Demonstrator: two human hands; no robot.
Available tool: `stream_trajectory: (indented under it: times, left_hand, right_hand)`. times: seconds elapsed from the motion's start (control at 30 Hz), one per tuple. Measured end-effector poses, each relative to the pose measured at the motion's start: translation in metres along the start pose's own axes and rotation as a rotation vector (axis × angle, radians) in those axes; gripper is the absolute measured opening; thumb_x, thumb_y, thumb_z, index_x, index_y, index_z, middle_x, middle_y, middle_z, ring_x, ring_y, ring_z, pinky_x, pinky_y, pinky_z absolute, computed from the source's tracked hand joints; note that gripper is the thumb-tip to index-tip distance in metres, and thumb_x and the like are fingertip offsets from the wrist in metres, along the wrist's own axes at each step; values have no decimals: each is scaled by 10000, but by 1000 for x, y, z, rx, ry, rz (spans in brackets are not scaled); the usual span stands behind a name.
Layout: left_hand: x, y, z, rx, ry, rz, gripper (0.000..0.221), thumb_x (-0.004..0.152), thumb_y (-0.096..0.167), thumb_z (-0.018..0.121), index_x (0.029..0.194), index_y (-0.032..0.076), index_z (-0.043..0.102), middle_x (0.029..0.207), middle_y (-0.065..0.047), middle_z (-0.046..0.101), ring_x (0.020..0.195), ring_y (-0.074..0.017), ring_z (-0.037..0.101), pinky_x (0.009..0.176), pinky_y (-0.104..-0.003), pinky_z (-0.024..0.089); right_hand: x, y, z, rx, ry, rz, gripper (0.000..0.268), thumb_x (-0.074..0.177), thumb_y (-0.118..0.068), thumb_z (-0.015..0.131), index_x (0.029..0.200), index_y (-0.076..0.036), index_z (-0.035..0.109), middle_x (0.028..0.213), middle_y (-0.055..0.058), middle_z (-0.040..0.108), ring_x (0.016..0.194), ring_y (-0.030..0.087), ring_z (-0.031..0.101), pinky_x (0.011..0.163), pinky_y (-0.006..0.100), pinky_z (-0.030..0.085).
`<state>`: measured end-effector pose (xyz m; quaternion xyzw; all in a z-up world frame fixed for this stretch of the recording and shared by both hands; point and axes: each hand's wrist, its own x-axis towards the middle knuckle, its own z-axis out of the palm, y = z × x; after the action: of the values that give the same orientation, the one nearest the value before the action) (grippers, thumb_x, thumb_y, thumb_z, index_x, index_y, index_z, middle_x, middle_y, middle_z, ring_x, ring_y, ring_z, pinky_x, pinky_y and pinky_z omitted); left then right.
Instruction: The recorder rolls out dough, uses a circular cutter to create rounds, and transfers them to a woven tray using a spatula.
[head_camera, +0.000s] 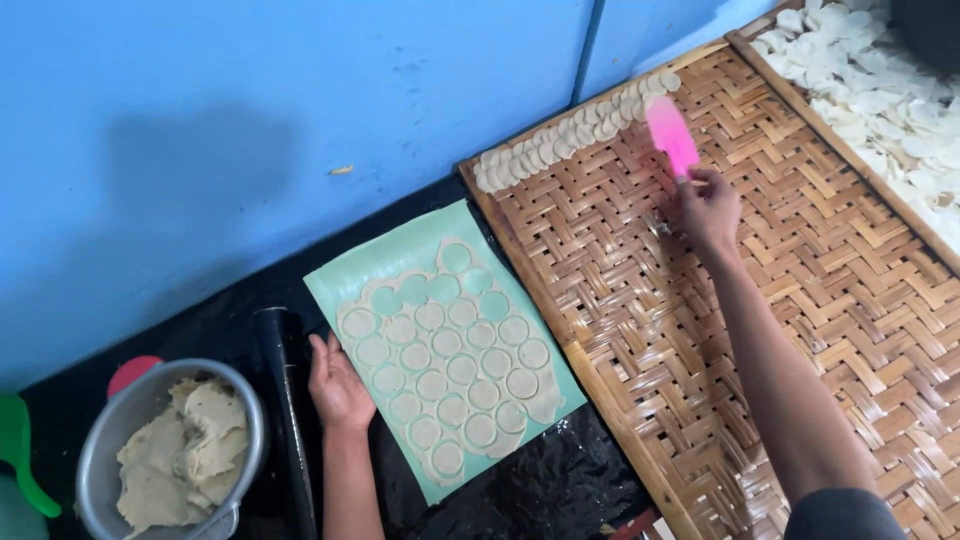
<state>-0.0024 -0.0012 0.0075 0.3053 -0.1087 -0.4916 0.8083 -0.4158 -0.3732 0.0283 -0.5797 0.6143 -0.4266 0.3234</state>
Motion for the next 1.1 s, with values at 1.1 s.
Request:
stream_trajectory:
  times: [1.1]
  left_hand:
    - [4, -4, -13, -14, -27, 4, 715, 1015, 579, 471, 1462, 20, 462, 1485, -154, 531, 1364, -326, 507, 1146, -478, 397]
  right_hand:
    - [-15, -33, -15, -637, 130, -604, 303, 1033, -78, 660, 1329, -13, 648, 1164, 271, 669, 1003, 445, 653, 833, 566, 516]
